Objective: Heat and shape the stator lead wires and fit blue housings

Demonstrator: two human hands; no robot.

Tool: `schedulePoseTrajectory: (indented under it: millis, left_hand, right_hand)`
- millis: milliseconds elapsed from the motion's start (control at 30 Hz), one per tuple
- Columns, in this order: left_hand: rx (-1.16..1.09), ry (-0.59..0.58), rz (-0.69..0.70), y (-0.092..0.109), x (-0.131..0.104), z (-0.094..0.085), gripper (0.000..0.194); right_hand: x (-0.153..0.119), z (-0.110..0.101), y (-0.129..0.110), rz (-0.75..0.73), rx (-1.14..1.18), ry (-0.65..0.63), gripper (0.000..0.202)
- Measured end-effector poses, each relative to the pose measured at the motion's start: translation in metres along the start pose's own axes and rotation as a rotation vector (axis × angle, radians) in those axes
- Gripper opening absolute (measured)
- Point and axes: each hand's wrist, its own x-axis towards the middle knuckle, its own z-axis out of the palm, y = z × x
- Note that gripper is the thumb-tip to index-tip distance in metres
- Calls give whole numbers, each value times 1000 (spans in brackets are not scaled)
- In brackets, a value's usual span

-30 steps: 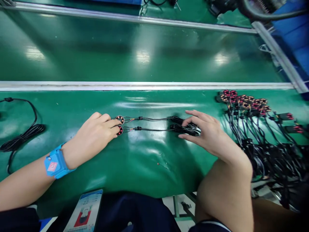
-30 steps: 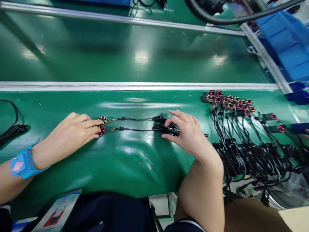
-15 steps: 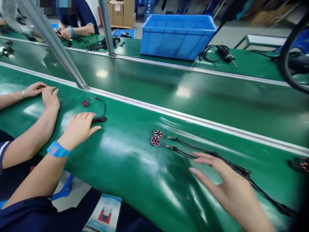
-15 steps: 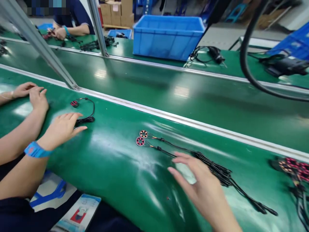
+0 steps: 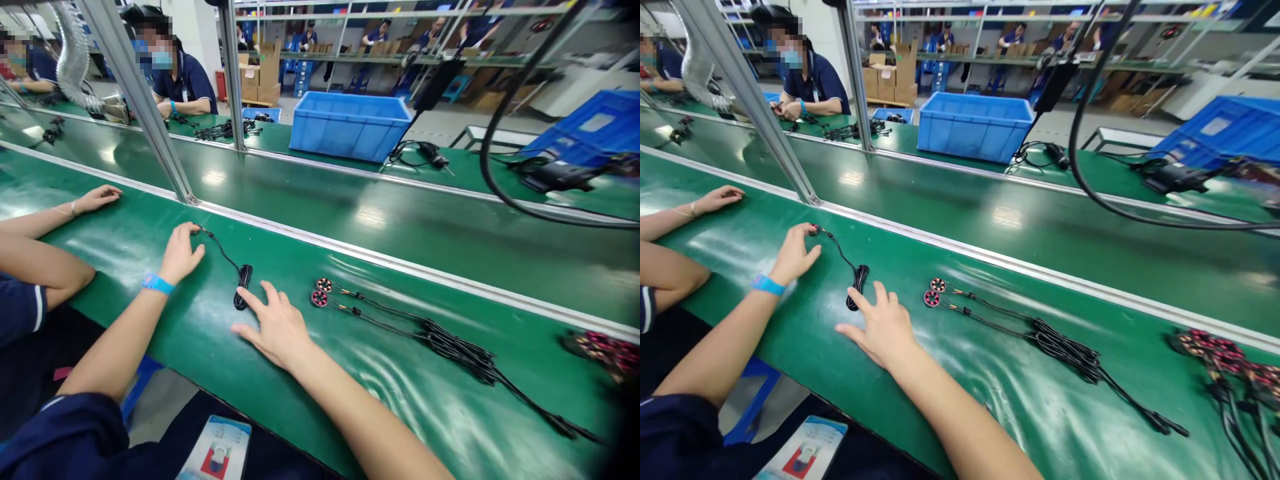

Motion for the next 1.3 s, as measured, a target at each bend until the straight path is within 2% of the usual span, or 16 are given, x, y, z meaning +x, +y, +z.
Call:
schedulePoseTrajectory:
  millis: [33, 100, 167, 233, 300, 400, 533, 633, 733, 800, 867, 967, 1067, 1167, 1233, 1300]
  left_hand:
    - [11, 17, -18, -14, 15, 0, 52]
    - [18, -6, -35, -34, 37, 0, 47]
    - [17, -42, -36, -43, 45, -1, 41]
    - [1, -97, 0, -40, 38, -1, 42]
    - [-41, -192, 70, -28, 21, 1, 48]
    - [-142, -378, 231, 7, -14, 12, 53]
    - [-276, -518, 545, 77, -52, 44, 43]
    - [-353, -555, 741, 133, -67, 73, 35]
    - [-398, -547, 883, 172, -70, 94, 36]
    - [-401, -538, 928, 184, -68, 102, 42]
    - [-395, -546, 931, 185, -66, 104, 48]
    - [-399, -537, 902, 179, -66, 100, 44]
    - [-442, -490, 879, 175, -68, 93, 35]
    - [-504, -427, 893, 175, -69, 89, 33]
    - [-517, -416, 908, 175, -69, 88, 34]
    - [-513, -435, 914, 176, -68, 88, 33]
  right_hand:
    - [8, 5, -7, -8, -60, 19, 66]
    - [20, 11, -13, -33, -146, 29, 48]
    - [21, 11, -8, -49, -183, 6, 27]
    - [4, 0, 10, -51, -171, -27, 24]
    - [-33, -19, 35, -22, -122, -66, 22]
    - [-112, -54, 77, 136, 9, -49, 18]
    - [-217, -90, 120, 407, 76, 154, 10]
    - [-274, -95, 144, 653, 47, 266, 5]
    - [-301, -88, 161, 808, -18, 221, 7]
    - [-297, -85, 161, 783, -45, 213, 17]
    - [-271, -83, 150, 666, 20, 266, 27]
    - [-203, -78, 126, 434, 291, 332, 22]
    - [-133, -63, 111, 252, 491, 265, 24]
    - [-96, -42, 109, 268, 723, 92, 25]
    - [-91, -32, 112, 338, 924, -3, 29]
    - [-95, -28, 116, 387, 1081, -26, 32]
